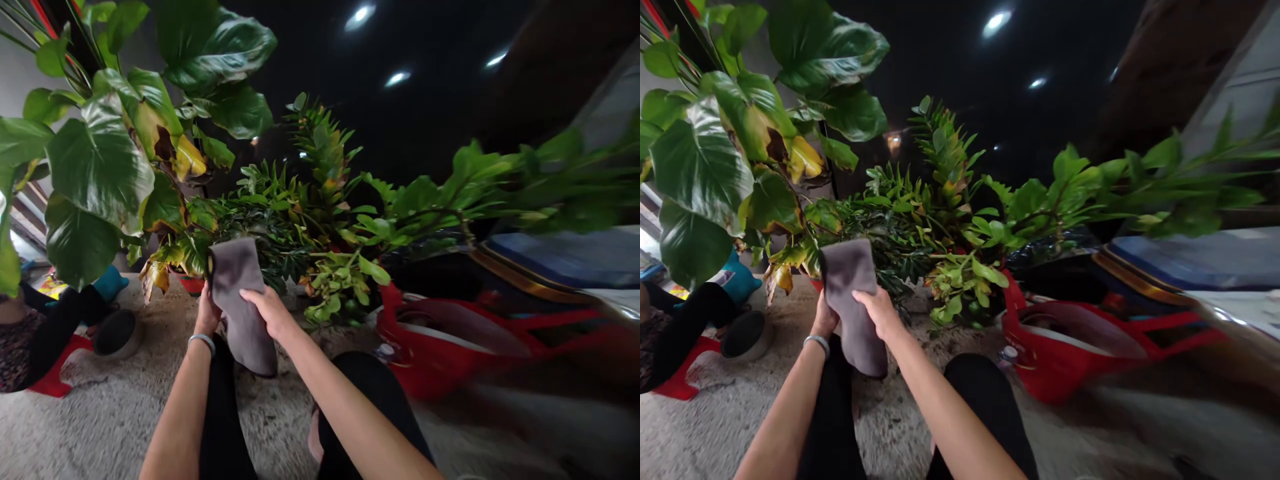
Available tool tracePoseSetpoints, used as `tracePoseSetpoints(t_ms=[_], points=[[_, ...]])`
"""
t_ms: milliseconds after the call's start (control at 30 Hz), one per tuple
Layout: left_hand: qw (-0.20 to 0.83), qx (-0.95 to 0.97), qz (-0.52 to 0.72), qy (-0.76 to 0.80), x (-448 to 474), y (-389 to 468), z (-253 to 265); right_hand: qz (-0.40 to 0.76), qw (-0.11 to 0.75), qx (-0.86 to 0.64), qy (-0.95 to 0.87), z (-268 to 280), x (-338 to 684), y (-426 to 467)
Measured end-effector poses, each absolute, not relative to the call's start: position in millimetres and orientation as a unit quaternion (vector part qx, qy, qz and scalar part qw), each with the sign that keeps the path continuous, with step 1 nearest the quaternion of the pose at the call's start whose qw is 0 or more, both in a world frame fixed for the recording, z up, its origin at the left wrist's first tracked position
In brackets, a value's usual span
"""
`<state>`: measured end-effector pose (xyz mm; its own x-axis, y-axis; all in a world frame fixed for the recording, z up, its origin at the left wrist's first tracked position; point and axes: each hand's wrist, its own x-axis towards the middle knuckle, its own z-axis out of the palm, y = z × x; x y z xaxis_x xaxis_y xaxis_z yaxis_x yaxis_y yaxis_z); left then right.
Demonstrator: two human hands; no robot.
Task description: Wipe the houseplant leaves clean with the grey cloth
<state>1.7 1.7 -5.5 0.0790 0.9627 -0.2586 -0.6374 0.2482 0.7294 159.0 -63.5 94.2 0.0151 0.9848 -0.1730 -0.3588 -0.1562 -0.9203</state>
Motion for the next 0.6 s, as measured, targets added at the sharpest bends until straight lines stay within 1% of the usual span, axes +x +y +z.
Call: tracePoseSetpoints(t_ms=[100,200,267,367,433,500,600], points=[[0.700,0.253,0.565,0.355,-3.8,16.9,-6.8,0.624,0.517,-0.521,-0.269,55.1,169.1,-92.6],[0.703,0.261,0.559,0.355,-11.3,21.9,-12.6,0.655,0.506,-0.500,-0.255,53.0,185.4,-120.9],[0.704,0.262,0.559,0.350,-12.8,20.8,-15.0,0.640,0.550,-0.466,-0.266,72.5,197.7,-117.9],[0.703,0.261,0.561,0.349,-9.9,17.8,-13.8,0.568,0.662,-0.422,-0.247,106.2,212.4,-81.4],[0.704,0.260,0.561,0.350,-7.0,16.7,-11.6,0.551,0.695,-0.416,-0.200,114.1,216.1,-54.8],[0.705,0.260,0.560,0.350,-5.0,16.4,-9.9,0.577,0.671,-0.440,-0.152,103.5,213.6,-43.5],[0.702,0.268,0.557,0.354,-4.6,17.4,-9.9,0.648,0.579,-0.481,-0.116,64.3,200.4,-65.9]])
